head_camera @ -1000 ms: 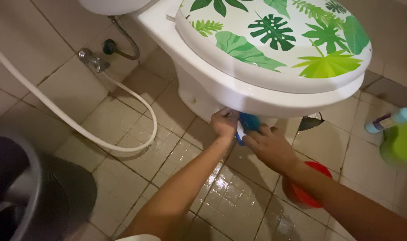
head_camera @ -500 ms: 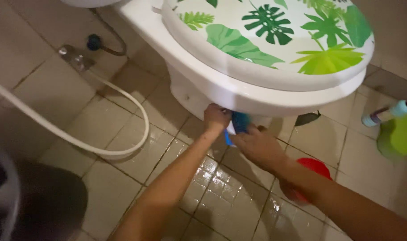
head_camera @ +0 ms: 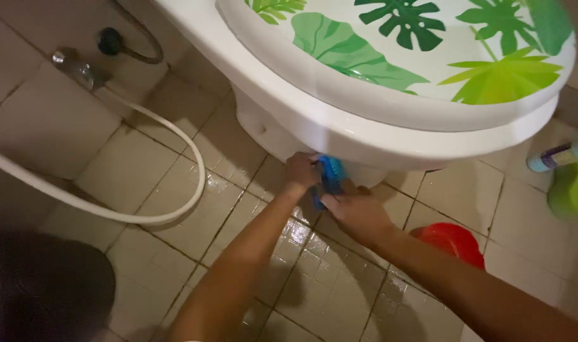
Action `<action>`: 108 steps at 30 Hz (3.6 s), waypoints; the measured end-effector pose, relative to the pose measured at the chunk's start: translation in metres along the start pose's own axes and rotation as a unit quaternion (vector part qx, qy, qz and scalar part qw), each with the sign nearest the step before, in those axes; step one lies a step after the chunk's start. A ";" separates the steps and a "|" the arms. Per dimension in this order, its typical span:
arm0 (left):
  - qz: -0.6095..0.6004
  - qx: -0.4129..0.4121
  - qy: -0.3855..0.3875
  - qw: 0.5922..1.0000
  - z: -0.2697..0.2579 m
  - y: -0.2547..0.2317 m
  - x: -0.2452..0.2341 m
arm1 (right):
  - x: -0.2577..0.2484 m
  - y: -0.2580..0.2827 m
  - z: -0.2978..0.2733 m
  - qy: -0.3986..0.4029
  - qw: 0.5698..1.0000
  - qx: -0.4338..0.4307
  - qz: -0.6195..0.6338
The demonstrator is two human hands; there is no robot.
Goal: Cleaning the exterior base and seat cover of a toilet using a brush and soapy water.
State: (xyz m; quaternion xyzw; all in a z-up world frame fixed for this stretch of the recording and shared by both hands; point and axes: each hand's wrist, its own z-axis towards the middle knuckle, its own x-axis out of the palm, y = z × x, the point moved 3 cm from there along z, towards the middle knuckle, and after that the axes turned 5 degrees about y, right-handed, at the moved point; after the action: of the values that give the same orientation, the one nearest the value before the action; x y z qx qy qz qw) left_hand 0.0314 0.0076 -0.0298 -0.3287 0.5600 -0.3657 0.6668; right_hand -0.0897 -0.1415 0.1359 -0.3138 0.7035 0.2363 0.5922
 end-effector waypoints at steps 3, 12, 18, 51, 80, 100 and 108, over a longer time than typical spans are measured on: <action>0.103 0.095 0.033 0.990 -0.001 -0.003 0.003 | 0.006 0.001 0.005 -0.026 0.999 0.033 0.032; 0.117 0.049 0.019 0.992 -0.004 0.015 0.011 | 0.027 -0.006 0.004 -0.014 0.977 0.096 0.192; 0.122 -0.013 0.114 0.986 -0.032 -0.014 0.004 | -0.011 0.002 -0.008 0.175 0.983 0.056 0.016; -0.343 -0.201 0.265 0.878 -0.148 -0.250 0.120 | -0.099 -0.129 -0.243 0.093 0.922 0.342 0.159; 0.103 0.054 0.318 0.941 -0.159 -0.265 0.141 | 0.006 -0.200 -0.155 0.336 0.914 0.221 0.057; 0.186 0.031 0.382 0.905 -0.115 -0.362 0.032 | -0.105 -0.195 -0.185 0.287 0.929 0.196 0.129; 0.154 0.124 0.271 0.942 -0.097 -0.332 -0.023 | -0.123 -0.145 -0.146 0.057 0.995 0.083 0.029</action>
State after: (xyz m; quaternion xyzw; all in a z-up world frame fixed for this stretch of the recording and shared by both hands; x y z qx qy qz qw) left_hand -0.1063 -0.1473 0.2478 -0.0417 0.7135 -0.3998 0.5738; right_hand -0.0726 -0.3246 0.2896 -0.2563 0.7619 0.1761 0.5682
